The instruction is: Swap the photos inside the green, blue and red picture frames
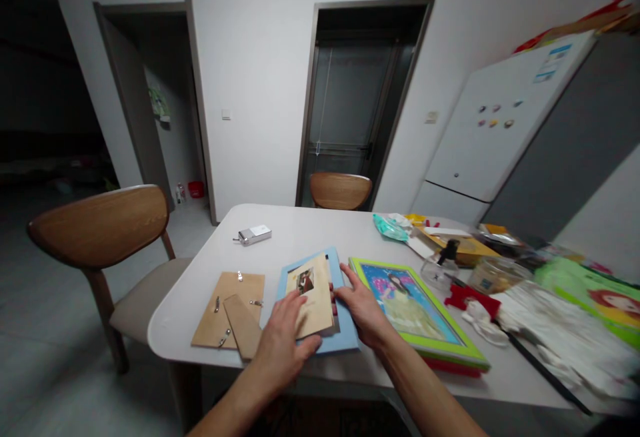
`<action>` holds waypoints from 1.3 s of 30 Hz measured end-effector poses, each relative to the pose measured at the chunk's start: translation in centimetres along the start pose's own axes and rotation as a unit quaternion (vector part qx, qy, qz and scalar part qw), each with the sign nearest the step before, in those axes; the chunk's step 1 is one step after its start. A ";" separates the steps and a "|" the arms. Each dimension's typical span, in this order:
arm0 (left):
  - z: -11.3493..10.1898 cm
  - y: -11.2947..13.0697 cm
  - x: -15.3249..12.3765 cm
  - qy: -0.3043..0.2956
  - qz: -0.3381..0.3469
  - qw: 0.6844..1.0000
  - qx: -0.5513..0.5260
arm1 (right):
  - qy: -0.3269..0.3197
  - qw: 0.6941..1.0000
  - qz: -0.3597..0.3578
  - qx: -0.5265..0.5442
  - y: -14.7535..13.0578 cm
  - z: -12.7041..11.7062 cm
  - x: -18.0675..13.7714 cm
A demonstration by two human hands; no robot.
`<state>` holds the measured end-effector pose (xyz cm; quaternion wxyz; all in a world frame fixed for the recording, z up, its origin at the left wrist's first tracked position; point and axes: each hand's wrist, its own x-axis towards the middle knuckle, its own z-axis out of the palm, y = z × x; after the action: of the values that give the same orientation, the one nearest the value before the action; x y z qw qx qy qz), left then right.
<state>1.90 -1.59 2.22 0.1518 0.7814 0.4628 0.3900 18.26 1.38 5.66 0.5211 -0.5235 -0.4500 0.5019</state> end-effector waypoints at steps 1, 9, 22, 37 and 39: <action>0.6 1.1 0.4 -0.003 0.023 1.000 0.001 | -0.010 1.000 -0.003 0.005 -0.1 0.1 0.0; -2.0 0.3 0.9 0.098 -0.004 0.995 0.012 | 0.005 0.941 -0.067 -0.330 1.3 -1.7 1.5; -5.2 -5.1 -4.2 -0.007 -0.271 0.956 0.107 | -0.008 0.755 -0.100 -0.648 5.8 -1.3 1.2; -5.7 -4.1 -5.2 -0.036 -0.167 0.963 0.210 | 0.023 0.753 -0.102 -0.650 5.3 -0.8 0.4; -5.5 -4.0 -4.4 -0.041 -0.103 0.970 0.216 | 0.017 0.777 -0.163 -0.608 5.1 -0.3 0.3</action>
<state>-5.85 -3.85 1.39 0.0374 0.7593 0.6074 0.2306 18.36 1.38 0.54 0.1758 -0.6586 -0.7314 0.0223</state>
